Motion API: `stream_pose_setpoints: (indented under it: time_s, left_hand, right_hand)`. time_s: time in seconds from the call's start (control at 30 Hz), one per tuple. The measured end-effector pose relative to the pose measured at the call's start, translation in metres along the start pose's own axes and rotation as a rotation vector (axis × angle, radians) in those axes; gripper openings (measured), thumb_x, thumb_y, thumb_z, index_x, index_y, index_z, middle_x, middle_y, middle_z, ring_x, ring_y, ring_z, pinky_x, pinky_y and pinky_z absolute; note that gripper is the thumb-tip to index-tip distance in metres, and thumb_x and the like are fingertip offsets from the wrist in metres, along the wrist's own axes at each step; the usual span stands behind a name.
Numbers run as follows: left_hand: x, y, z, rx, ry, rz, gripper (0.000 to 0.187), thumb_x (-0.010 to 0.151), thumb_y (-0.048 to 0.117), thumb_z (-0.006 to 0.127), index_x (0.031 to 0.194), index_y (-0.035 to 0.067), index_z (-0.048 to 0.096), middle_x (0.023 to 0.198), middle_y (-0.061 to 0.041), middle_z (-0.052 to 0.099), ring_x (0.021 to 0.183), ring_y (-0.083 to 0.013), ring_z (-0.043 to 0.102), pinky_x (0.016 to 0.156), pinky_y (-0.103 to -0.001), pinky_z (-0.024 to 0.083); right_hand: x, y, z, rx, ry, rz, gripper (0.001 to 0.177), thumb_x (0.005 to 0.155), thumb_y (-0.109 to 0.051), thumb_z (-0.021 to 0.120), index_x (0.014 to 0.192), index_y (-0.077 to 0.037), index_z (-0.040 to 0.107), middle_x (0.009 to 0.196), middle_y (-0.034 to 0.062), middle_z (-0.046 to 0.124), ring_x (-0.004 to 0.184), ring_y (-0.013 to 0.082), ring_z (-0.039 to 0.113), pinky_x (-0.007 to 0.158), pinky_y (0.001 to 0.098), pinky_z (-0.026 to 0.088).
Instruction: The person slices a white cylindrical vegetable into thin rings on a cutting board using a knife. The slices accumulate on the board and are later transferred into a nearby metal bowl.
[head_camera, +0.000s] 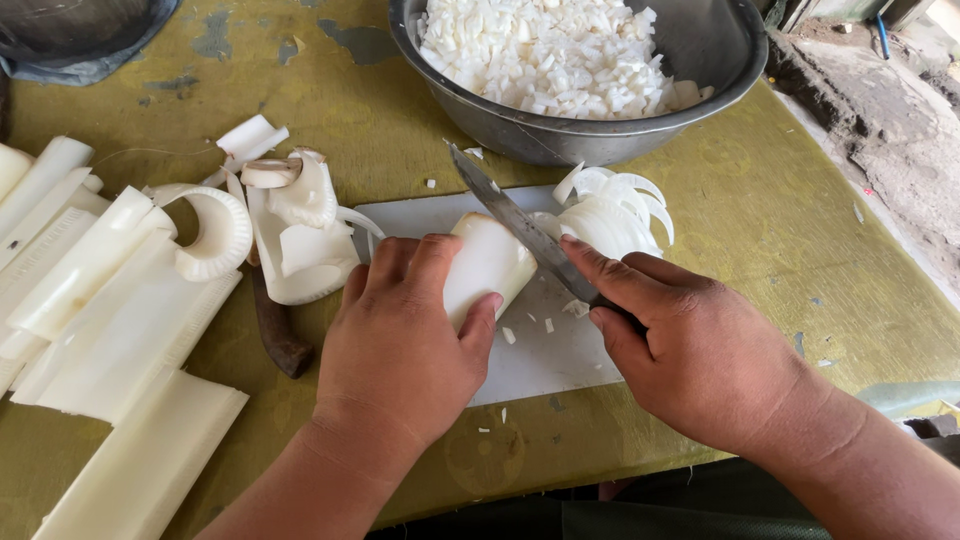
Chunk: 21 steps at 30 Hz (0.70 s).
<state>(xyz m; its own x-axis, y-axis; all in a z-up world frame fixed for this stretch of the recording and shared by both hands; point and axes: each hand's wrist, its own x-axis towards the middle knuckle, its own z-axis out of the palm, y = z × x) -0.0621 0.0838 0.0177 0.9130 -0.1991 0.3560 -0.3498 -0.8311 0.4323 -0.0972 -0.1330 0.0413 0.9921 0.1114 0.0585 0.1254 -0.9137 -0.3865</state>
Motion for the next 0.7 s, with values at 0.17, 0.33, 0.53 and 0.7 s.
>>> stream_pose_setpoints:
  time_s: [0.17, 0.33, 0.53, 0.7]
  left_hand:
    - [-0.002, -0.003, 0.003, -0.025, 0.066, 0.035, 0.055, 0.079, 0.033, 0.080, 0.126, 0.011, 0.063, 0.119, -0.015, 0.062, 0.104, -0.0418, 0.061, 0.087, -0.049, 0.052]
    - [-0.001, -0.002, 0.003, -0.006, 0.010, 0.005, 0.053, 0.079, 0.033, 0.080, 0.126, 0.012, 0.064, 0.118, -0.013, 0.062, 0.102, -0.0395, 0.061, 0.085, -0.048, 0.052]
    - [0.000, -0.001, 0.003, -0.005, 0.015, 0.001, 0.050, 0.080, 0.032, 0.079, 0.123, 0.011, 0.065, 0.112, -0.012, 0.061, 0.099, -0.0392, 0.059, 0.084, -0.048, 0.052]
    - [0.001, -0.003, 0.004, -0.007, 0.023, 0.028, 0.051, 0.079, 0.031, 0.080, 0.123, 0.010, 0.065, 0.111, -0.013, 0.061, 0.098, -0.0399, 0.059, 0.084, -0.048, 0.051]
  right_hand:
    - [-0.006, -0.002, -0.004, -0.004, -0.038, 0.039, 0.061, 0.093, -0.027, 0.062, 0.154, -0.031, 0.052, 0.098, 0.0063, 0.071, 0.080, 0.0324, 0.071, 0.072, 0.0447, 0.057]
    - [-0.010, 0.001, -0.009, 0.033, -0.086, 0.035, 0.062, 0.094, -0.027, 0.061, 0.155, -0.028, 0.051, 0.098, 0.0068, 0.070, 0.080, 0.0299, 0.072, 0.072, 0.0429, 0.057]
    - [-0.005, 0.001, -0.003, -0.010, -0.033, -0.052, 0.059, 0.094, -0.026, 0.062, 0.153, -0.023, 0.053, 0.104, 0.0082, 0.072, 0.087, 0.0342, 0.071, 0.072, 0.0452, 0.056]
    - [0.002, -0.001, 0.000, -0.056, -0.005, -0.103, 0.060, 0.095, -0.025, 0.061, 0.154, -0.019, 0.052, 0.109, 0.0122, 0.072, 0.088, 0.0376, 0.071, 0.074, 0.0476, 0.057]
